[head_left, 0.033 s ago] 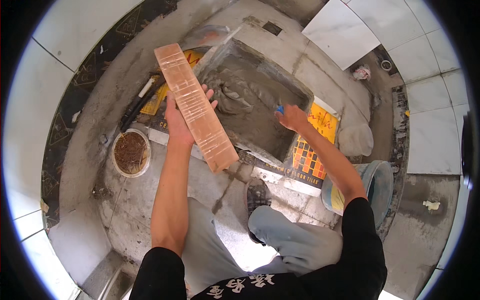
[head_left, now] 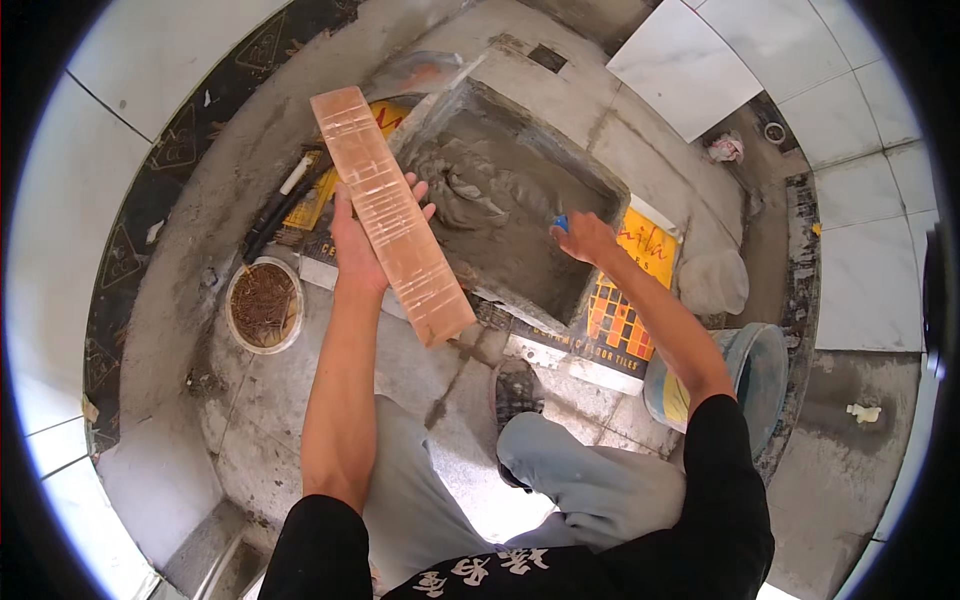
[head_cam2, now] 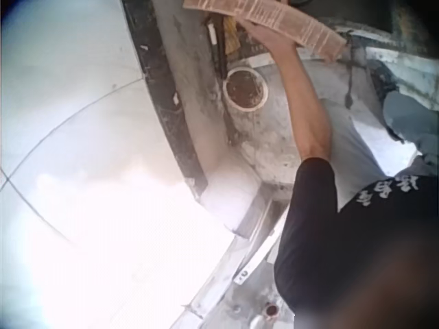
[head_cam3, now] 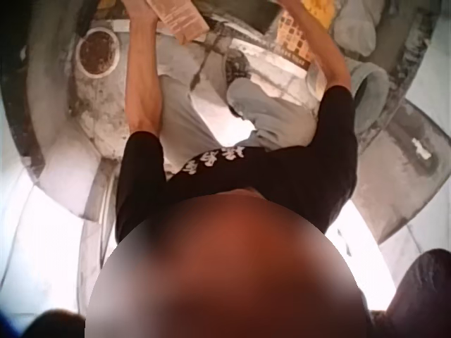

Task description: Applying mortar to a tile and checking the level of a wall corner.

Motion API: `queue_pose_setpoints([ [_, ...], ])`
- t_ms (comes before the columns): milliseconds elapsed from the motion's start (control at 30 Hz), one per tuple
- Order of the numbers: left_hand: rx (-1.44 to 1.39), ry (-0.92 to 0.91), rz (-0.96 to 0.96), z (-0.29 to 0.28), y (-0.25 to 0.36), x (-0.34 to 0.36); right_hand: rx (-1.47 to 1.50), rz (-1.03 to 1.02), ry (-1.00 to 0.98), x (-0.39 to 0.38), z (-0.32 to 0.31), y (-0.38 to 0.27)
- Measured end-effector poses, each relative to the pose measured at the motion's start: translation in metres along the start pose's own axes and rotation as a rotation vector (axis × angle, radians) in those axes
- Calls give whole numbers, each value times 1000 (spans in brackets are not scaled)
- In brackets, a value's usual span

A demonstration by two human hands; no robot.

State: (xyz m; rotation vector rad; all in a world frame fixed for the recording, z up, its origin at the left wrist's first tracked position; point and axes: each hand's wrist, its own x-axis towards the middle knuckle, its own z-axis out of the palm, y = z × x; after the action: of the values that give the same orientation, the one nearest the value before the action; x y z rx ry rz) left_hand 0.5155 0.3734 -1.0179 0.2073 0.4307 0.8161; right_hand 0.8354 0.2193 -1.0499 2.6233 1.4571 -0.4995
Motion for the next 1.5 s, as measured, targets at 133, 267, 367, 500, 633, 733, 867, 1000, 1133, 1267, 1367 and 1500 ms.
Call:
queue_pose_setpoints([
  [133, 81, 16, -7, -1, 4, -4, 99, -118, -257, 20, 18, -32],
  [267, 88, -6, -18, -2, 2, -6, 758, -40, -493, 31, 19, -37],
  [367, 74, -30, -22, -9, 4, -8, 918, 23, -657, 22, 2, -20],
  [500, 34, -84, -48, -15, 3, -3, 1015, 41, -658, -10, -30, -14],
  [633, 40, -62, -53, -17, -17, 6, 1075, 47, -485, -47, -78, -29],
  [733, -27, -58, -82, -19, -40, 13, 1127, 29, -421, -74, -120, -54],
  [867, -23, -48, -59, -13, -66, 17, 1194, -104, -299, -89, -142, -107],
  [1000, -105, -98, -77, -12, -82, 21, 907, -284, -221, -64, -122, -144],
  [1133, -82, -3, 46, 12, -84, 12, 505, -394, 23, -61, -98, -172],
  [1267, -104, 3, 101, 9, -75, 10, 590, -510, 220, -84, -82, -186],
  [1367, -30, -38, 174, 9, -72, 9, 570, -487, 238, -96, -80, -188],
  [1500, -128, -6, 154, 11, -68, 8, 573, -513, 228, -110, -81, -178],
])
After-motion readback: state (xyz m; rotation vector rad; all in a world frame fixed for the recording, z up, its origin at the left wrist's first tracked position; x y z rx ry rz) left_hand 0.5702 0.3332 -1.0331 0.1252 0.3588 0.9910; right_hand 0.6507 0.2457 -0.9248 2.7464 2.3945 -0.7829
